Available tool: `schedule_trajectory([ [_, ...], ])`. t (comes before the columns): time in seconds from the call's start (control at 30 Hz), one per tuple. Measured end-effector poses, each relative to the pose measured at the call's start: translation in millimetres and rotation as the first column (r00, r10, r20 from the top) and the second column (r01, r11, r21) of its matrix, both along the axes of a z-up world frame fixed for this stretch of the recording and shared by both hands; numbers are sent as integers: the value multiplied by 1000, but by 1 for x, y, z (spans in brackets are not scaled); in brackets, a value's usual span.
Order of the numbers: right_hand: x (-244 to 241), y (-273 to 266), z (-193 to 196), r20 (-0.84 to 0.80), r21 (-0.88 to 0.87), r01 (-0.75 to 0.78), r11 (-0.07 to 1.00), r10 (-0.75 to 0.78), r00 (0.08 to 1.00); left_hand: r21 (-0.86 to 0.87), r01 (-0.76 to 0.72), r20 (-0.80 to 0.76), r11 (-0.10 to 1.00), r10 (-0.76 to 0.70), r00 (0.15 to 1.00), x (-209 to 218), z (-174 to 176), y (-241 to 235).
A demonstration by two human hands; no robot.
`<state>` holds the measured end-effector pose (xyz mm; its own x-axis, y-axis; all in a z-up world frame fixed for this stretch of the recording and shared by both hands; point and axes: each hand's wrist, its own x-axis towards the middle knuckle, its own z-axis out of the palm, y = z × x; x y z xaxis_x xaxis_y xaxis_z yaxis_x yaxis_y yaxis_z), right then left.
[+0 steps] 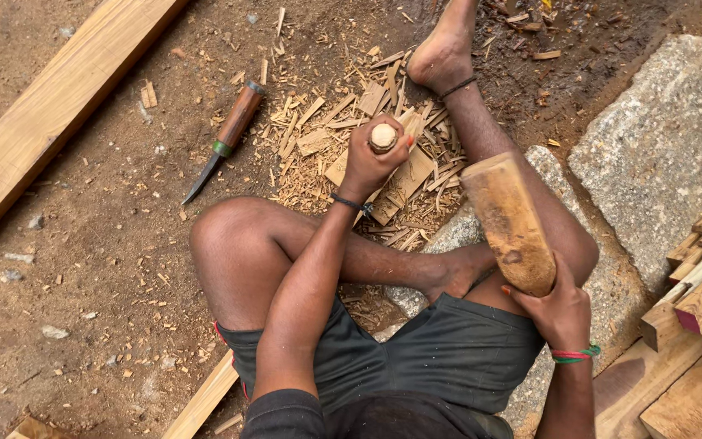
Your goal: The person sits cross-legged on the ground and uses a wooden mallet to strike a chisel held against a small piece of wood. They repeatedly adjust the chisel and strike it to shape the wood, producing wood shavings.
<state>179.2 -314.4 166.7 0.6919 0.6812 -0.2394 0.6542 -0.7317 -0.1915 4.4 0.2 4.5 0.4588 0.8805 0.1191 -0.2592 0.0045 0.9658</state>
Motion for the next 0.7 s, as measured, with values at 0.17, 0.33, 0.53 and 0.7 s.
schedule_trajectory([
  [0.17, -4, 18, 16, -63, 249, -43, 968, 60, 996, 32, -3, 10, 999, 3, 1000, -4, -1, -3],
  [0.33, -3, 68, 41, 36, 413, -186, 891, 188, 981, 57, 14, -5, 998, -14, 1000, -2, -7, -2],
  [0.53, -13, 116, 66, 32, 440, -298, 847, 317, 948, 32, 27, 34, 999, -28, 999, 0, -3, -4],
  [0.7, -16, 140, 87, 170, 349, -468, 812, 437, 883, 15, 45, -2, 999, -45, 999, 0, 10, -2],
])
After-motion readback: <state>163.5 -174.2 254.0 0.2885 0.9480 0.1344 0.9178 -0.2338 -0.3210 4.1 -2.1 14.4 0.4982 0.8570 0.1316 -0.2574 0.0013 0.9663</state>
